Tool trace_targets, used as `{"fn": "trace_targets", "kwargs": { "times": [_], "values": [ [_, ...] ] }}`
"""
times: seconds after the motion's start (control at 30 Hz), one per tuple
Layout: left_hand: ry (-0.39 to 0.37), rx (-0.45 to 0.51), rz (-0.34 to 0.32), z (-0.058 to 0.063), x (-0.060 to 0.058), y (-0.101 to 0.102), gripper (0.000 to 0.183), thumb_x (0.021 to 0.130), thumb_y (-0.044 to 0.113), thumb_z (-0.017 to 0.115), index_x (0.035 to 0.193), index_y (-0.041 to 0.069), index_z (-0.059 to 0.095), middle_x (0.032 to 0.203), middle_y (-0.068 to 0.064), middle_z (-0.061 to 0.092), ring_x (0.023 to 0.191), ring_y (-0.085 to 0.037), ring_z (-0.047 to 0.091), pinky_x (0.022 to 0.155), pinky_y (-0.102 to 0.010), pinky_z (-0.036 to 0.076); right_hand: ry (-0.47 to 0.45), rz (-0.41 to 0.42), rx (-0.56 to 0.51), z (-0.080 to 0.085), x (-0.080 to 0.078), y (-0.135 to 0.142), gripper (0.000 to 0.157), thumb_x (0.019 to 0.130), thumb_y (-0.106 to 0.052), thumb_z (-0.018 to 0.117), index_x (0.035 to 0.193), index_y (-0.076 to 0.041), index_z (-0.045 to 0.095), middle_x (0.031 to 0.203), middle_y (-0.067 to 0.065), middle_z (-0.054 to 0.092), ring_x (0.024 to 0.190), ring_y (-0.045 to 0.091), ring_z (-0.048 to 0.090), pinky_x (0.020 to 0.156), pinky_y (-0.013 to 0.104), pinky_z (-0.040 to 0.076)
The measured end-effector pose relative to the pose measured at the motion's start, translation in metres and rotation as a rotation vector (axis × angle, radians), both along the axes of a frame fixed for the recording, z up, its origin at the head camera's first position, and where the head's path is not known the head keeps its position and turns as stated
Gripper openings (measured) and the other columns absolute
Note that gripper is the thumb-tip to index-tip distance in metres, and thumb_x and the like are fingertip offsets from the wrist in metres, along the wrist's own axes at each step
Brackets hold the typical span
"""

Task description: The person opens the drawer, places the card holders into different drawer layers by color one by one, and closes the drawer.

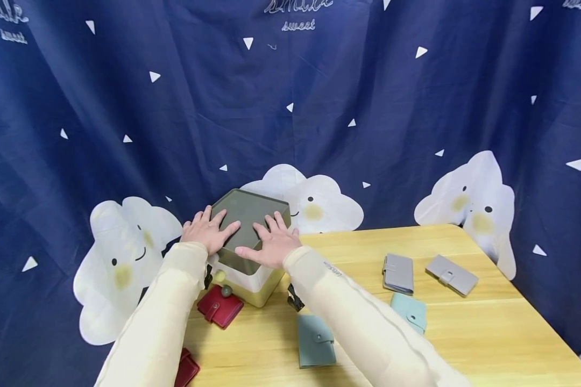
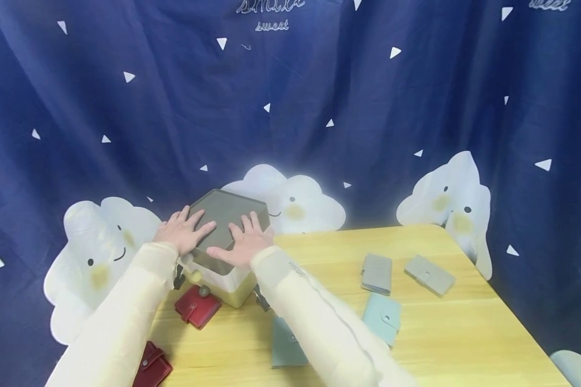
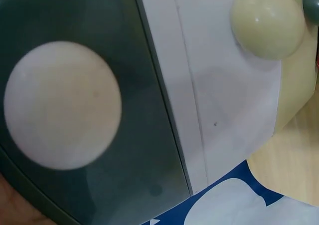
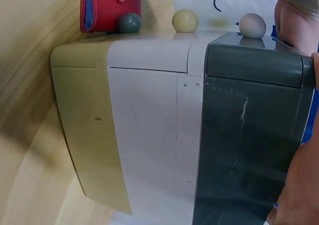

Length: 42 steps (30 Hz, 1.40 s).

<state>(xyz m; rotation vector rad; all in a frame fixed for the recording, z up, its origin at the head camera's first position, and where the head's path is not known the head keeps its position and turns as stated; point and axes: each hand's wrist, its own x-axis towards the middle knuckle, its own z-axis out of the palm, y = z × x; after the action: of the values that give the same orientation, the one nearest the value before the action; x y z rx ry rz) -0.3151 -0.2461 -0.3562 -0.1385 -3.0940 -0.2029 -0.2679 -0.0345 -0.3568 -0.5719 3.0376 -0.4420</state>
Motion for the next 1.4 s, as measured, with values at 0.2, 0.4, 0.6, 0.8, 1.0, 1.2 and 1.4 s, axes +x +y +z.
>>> {"fn": "trace_targets", "kwargs": {
  "times": [0.2,0.4,0.6,0.8,1.0,1.2,1.4],
  "values": [
    [0.015,0.012,0.004,-0.002,0.0,0.002,0.097,0.084,0.082,0.018,0.153,0.015,0.027,0.157,-0.024,0.009,0.142,-0.045,0.008,0.107,-0.067,0.008,-0.012,0.006,-0.017,-0.001,0.0,0.004,0.094,0.078,-0.088,0.026,0.153,-0.031,0.028,0.161,0.001,0.013,0.147,0.022,-0.005,0.108,0.065,0.017],
    [0.016,0.008,0.019,0.001,0.004,0.006,0.096,0.085,0.082,0.018,0.153,0.015,0.027,0.157,-0.024,0.01,0.143,-0.044,0.009,0.107,-0.066,0.009,-0.031,0.021,-0.03,-0.001,-0.003,0.008,0.094,0.077,-0.088,0.028,0.153,-0.033,0.027,0.161,0.0,0.012,0.147,0.02,-0.006,0.107,0.066,0.017],
    [-0.002,0.003,0.048,0.004,0.006,0.019,0.099,0.082,0.085,0.015,0.154,0.016,0.025,0.158,-0.024,0.008,0.143,-0.044,0.007,0.107,-0.067,0.007,-0.067,0.042,-0.051,0.0,-0.008,0.02,0.094,0.077,-0.088,0.03,0.153,-0.034,0.025,0.161,-0.002,0.011,0.147,0.018,-0.009,0.108,0.065,0.015],
    [0.006,0.013,0.067,0.002,0.005,0.037,0.1,0.081,0.085,0.014,0.154,0.017,0.027,0.158,-0.023,0.008,0.143,-0.043,0.008,0.107,-0.067,0.007,-0.086,0.044,-0.081,0.0,-0.01,0.038,0.092,0.077,-0.087,0.034,0.153,-0.035,0.025,0.161,-0.004,0.01,0.146,0.015,-0.012,0.111,0.062,0.013],
    [-0.001,0.024,0.092,-0.002,0.006,0.057,0.101,0.081,0.086,0.013,0.153,0.017,0.026,0.158,-0.024,0.007,0.142,-0.044,0.008,0.105,-0.069,0.006,-0.083,0.054,-0.093,-0.002,-0.009,0.058,0.09,0.079,-0.084,0.036,0.152,-0.033,0.026,0.161,-0.004,0.01,0.146,0.015,-0.011,0.111,0.061,0.013],
    [-0.014,0.026,0.106,-0.001,0.008,0.076,0.1,0.081,0.086,0.011,0.154,0.019,0.024,0.158,-0.023,0.006,0.143,-0.043,0.007,0.106,-0.068,0.007,-0.087,0.054,-0.099,-0.003,-0.011,0.074,0.089,0.08,-0.084,0.036,0.152,-0.033,0.027,0.161,-0.005,0.01,0.146,0.013,-0.011,0.111,0.062,0.012],
    [-0.015,0.035,0.118,-0.002,0.007,0.088,0.099,0.081,0.085,0.01,0.154,0.02,0.025,0.159,-0.02,0.005,0.144,-0.042,0.007,0.107,-0.067,0.008,-0.095,0.054,-0.107,0.0,-0.009,0.087,0.087,0.081,-0.082,0.036,0.152,-0.033,0.026,0.161,-0.006,0.009,0.146,0.013,-0.011,0.11,0.063,0.01]
  ]
}}
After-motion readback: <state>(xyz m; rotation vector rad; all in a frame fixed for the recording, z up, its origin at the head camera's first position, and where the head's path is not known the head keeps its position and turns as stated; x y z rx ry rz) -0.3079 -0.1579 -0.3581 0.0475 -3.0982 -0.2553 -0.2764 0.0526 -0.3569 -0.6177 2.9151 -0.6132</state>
